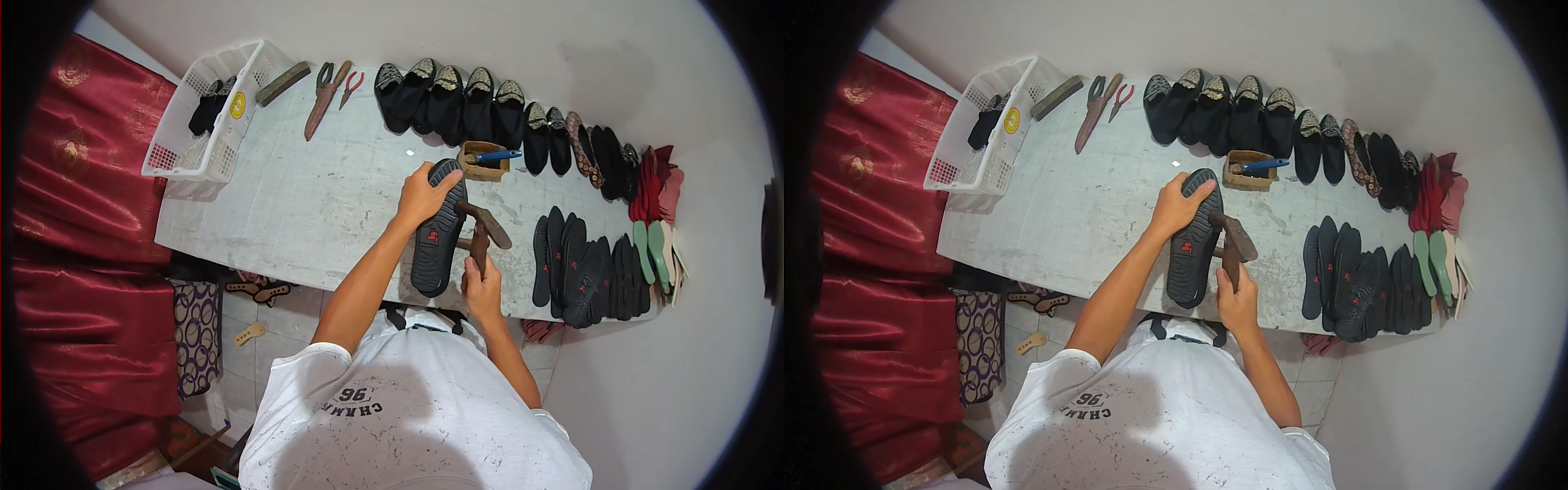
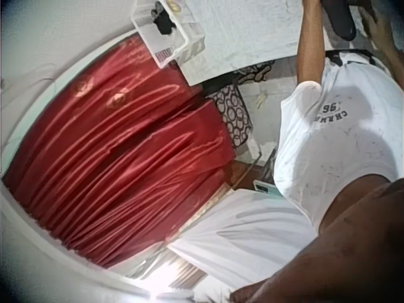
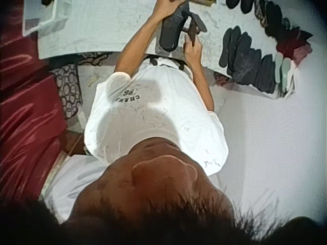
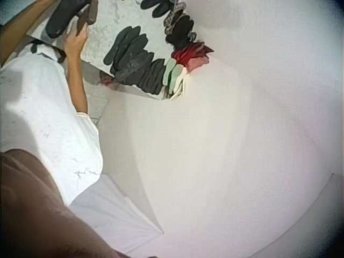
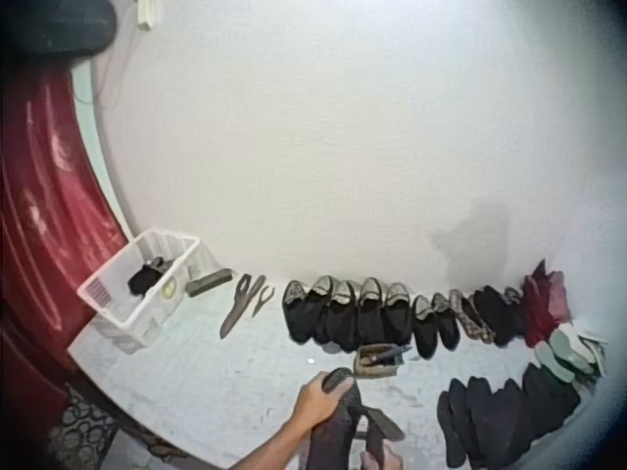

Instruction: Applying adhesive or finish to shoe soles and components using a brush and hammer.

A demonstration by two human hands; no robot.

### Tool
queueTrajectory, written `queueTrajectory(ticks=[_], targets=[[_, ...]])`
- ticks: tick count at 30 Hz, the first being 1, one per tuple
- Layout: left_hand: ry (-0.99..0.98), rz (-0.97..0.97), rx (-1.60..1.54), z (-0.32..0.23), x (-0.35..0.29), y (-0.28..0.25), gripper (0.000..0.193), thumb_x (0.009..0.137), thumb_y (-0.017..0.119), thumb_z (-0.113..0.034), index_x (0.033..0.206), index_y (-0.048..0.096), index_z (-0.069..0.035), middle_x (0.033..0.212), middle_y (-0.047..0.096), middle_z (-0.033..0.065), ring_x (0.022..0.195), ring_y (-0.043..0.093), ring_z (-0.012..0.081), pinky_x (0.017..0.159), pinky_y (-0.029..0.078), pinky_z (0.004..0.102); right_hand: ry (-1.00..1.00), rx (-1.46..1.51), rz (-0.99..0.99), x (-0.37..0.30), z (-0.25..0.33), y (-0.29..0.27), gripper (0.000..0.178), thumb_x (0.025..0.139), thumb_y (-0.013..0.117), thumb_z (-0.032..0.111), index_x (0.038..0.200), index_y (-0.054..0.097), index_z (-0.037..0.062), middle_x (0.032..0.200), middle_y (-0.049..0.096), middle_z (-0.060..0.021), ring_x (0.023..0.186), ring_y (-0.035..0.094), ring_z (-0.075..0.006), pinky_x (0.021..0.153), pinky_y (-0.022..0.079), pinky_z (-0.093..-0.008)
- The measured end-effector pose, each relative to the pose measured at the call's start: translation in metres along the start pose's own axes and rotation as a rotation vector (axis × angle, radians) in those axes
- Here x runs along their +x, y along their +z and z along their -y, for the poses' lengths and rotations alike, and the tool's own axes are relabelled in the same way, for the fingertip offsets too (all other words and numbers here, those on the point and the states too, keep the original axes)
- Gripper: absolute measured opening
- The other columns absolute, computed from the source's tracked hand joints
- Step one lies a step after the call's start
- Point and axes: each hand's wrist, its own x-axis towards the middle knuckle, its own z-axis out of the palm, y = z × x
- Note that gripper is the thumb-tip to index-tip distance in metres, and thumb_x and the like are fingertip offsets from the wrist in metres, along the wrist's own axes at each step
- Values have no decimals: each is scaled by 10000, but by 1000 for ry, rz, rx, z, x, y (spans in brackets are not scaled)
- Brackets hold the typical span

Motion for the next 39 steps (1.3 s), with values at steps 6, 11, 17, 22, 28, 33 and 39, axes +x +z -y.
queueTrajectory(ticks=[6,11,17,22,28,33,39], targets=[[-12,50,78,-4,0,-2,605,707,789,-499,928,646,46,825,694,186,752,687,244,701,522,357,97,106,-145,3,41,4,282,963,539,289,861,521,27,563,486,-25,375,444,-109,332,352,-258],[-28,36,59,3,2,-2,616,701,786,-513,920,644,45,833,696,190,773,695,262,712,527,363,-366,155,-257,-21,84,-3,253,977,485,247,950,508,-4,633,514,-29,457,455,-70,395,362,-214],[-10,34,78,-1,2,-1,620,694,787,-526,913,646,37,836,697,197,778,697,278,717,529,378,-648,-438,-437,-7,17,29,269,985,512,270,972,515,1,597,510,-42,495,495,-96,425,365,-233],[35,-13,74,9,4,0,624,689,784,-538,901,646,32,833,696,200,779,697,290,715,529,385,-36,-170,-271,-12,22,15,270,960,572,236,998,551,-31,585,550,-64,512,524,-143,483,409,-336],[-7,6,75,7,3,0,636,684,783,-548,897,644,34,822,697,195,770,701,285,711,531,376,-352,-13,-298,-22,71,9,229,983,538,257,928,509,37,565,487,1,413,443,-60,359,331,-226],[-11,22,67,4,4,3,641,683,780,-554,896,641,35,831,696,202,784,701,295,724,531,379,-319,-377,-339,-22,10,25,275,934,564,156,1084,574,-74,713,597,-100,626,565,-169,592,459,-307],[18,-26,103,12,2,3,662,673,777,-565,913,636,34,856,695,214,802,700,312,739,532,388,-65,-87,-285,-25,40,18,230,949,587,223,873,554,9,546,498,3,474,473,-83,436,365,-289]])
